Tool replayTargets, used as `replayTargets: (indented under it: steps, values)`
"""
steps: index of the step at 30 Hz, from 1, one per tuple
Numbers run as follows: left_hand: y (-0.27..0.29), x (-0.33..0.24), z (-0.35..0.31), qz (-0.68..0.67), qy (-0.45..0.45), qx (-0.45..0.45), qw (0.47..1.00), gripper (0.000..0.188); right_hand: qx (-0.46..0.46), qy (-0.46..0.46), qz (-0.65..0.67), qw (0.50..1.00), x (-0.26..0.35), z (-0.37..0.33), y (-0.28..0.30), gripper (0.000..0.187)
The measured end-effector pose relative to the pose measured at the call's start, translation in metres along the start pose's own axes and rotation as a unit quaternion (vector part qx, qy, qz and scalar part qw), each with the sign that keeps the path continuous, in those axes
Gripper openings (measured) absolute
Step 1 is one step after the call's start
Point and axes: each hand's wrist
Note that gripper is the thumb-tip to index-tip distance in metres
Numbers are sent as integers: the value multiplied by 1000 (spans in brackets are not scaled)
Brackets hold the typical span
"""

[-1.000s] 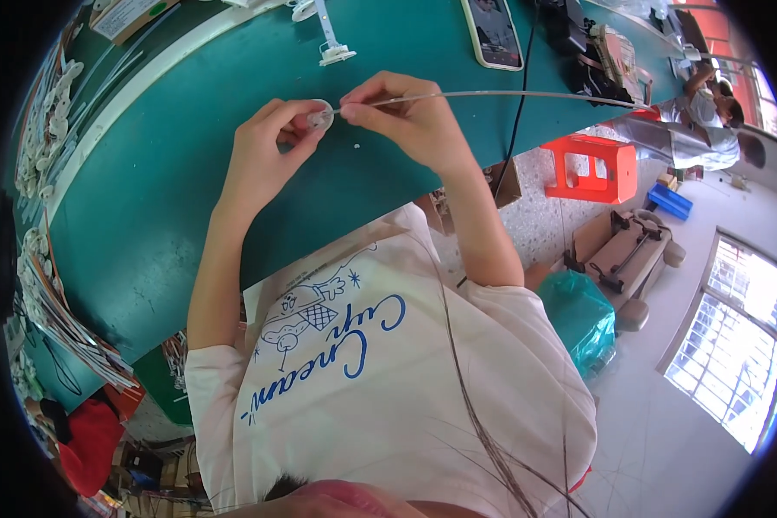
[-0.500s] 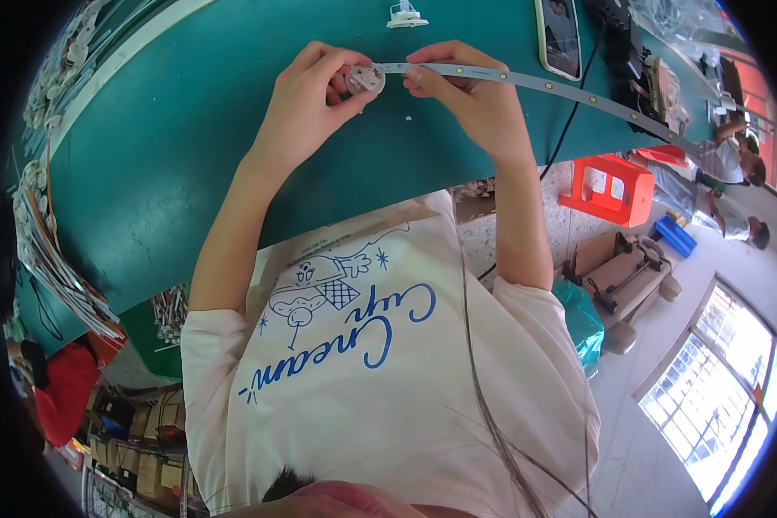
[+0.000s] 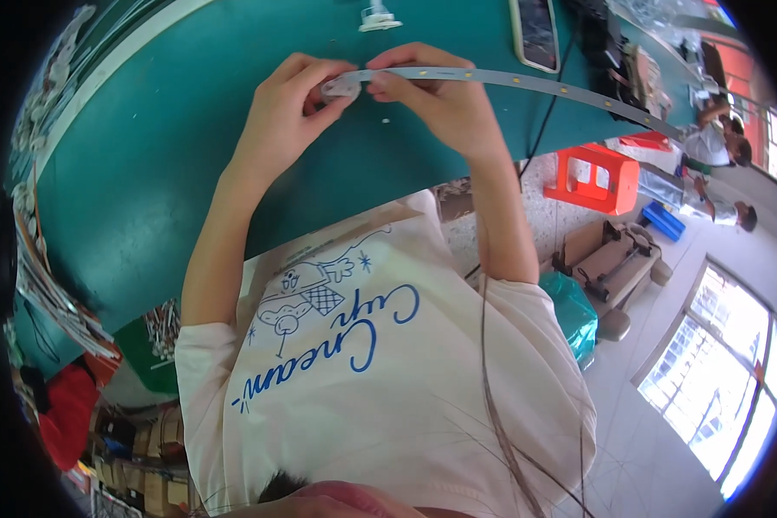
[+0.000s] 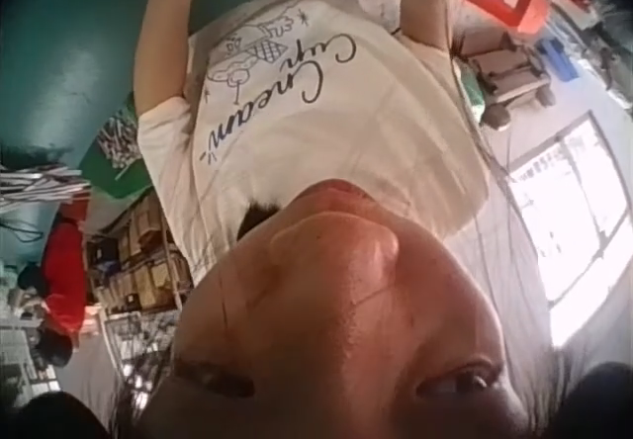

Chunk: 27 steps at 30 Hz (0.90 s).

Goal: Assembling LED light strips at a factory workbench by attaching plastic components and wiring.

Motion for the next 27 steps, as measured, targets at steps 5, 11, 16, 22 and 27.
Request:
replayTargets:
  steps: [5, 11, 16, 22, 27]
  values:
    - [7, -9, 0, -15, 85, 36, 996, 23, -32, 12, 38, 999, -6, 0, -1, 18]
    - [7, -9, -2, -15, 3, 17, 1000, 21, -89, 6, 15, 996, -8, 2, -2, 20]
    - [2, -4, -1, -37, 20, 6, 999, 21, -98, -25, -64, 993, 2, 8, -3, 22]
    - [-1, -6, 0, 7, -6, -43, 999, 16, -41, 47, 56, 996, 8, 16, -7, 19]
    - [-2, -1, -3, 5, -7, -21, 1000, 17, -4, 45, -62, 997, 6, 10, 1, 14]
Point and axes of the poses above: each hand's wrist, its own z-axis towards the middle knuckle, its own y-axis out of the back of the hand, x = y × z, and after that the axes turned 13 degrees about x, right-handed
